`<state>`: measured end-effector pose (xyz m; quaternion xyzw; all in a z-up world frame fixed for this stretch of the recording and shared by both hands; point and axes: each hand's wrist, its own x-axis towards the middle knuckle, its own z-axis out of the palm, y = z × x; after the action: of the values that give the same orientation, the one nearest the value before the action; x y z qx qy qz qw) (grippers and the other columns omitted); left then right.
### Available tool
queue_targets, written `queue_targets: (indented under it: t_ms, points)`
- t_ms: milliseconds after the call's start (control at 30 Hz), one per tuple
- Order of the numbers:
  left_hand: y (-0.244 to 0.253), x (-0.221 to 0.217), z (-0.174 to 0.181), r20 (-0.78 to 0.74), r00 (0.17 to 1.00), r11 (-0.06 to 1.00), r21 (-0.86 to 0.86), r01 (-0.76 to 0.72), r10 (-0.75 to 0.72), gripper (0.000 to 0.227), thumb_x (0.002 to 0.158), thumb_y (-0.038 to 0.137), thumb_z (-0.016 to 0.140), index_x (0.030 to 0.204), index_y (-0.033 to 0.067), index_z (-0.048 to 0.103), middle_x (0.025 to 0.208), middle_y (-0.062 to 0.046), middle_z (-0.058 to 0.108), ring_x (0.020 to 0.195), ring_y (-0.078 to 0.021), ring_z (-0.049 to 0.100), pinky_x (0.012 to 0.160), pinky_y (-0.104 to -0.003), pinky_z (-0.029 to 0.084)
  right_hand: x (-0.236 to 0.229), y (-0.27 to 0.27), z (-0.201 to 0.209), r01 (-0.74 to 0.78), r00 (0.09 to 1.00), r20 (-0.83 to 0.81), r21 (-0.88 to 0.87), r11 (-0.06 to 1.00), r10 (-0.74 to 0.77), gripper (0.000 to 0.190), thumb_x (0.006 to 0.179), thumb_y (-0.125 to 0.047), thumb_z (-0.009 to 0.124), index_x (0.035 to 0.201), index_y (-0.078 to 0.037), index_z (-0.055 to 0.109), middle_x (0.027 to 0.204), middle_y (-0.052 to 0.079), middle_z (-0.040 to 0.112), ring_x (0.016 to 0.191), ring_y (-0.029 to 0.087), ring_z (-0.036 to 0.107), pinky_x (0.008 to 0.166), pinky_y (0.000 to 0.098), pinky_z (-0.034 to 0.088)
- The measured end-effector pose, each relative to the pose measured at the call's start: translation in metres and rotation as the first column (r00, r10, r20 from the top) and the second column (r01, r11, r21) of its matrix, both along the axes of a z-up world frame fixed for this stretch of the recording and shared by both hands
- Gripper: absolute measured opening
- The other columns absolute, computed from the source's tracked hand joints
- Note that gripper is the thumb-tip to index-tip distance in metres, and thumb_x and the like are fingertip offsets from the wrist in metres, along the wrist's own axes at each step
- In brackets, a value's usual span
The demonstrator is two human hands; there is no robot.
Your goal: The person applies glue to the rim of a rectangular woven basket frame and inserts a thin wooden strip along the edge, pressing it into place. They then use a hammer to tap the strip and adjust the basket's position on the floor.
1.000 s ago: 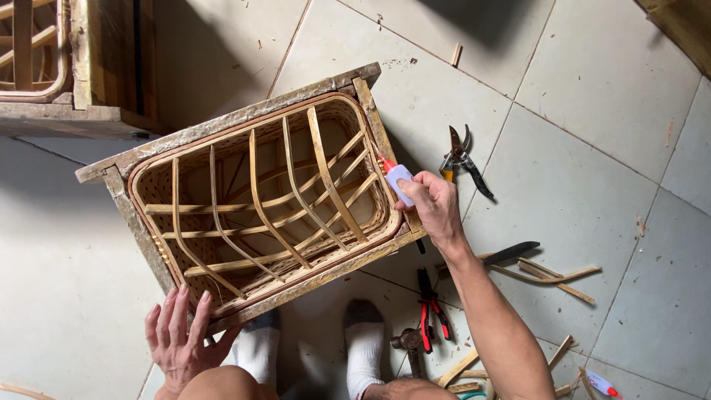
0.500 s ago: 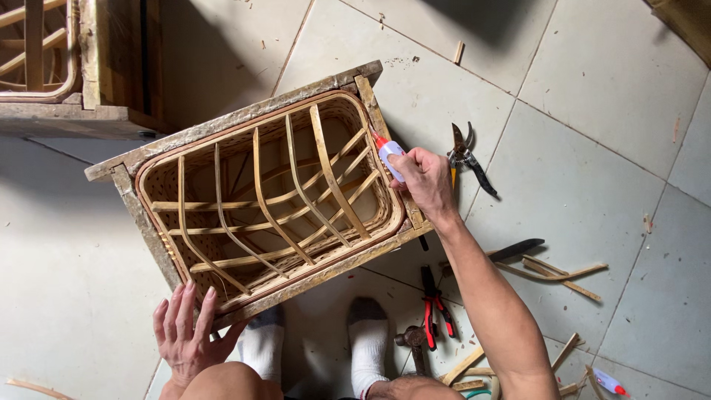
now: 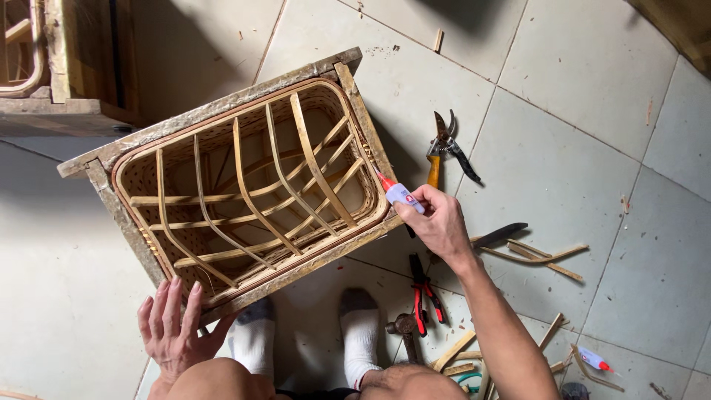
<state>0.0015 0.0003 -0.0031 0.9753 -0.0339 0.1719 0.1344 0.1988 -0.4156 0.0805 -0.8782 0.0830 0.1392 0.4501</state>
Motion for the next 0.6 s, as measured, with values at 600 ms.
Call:
queue_targets:
  t_ms: [600]
  points:
    - [0.0,-0.002,-0.001,-0.026,1.0,1.0,-0.018,-0.012,0.012,0.076,0.077,0.05,0.084,0.14,0.0121,0.063,0.147,-0.017,0.056,0.139,-0.0347,0.053,0.12,-0.053,0.039,0.03,0.021,-0.004,-0.023,0.996,0.09,-0.016,1.0,0.024,0.04,0.084,-0.039,0.072,0.079,0.001,0.067,0.062,0.004,0.065,0.055,0.009,0.057,0.048,0.0287,0.046]
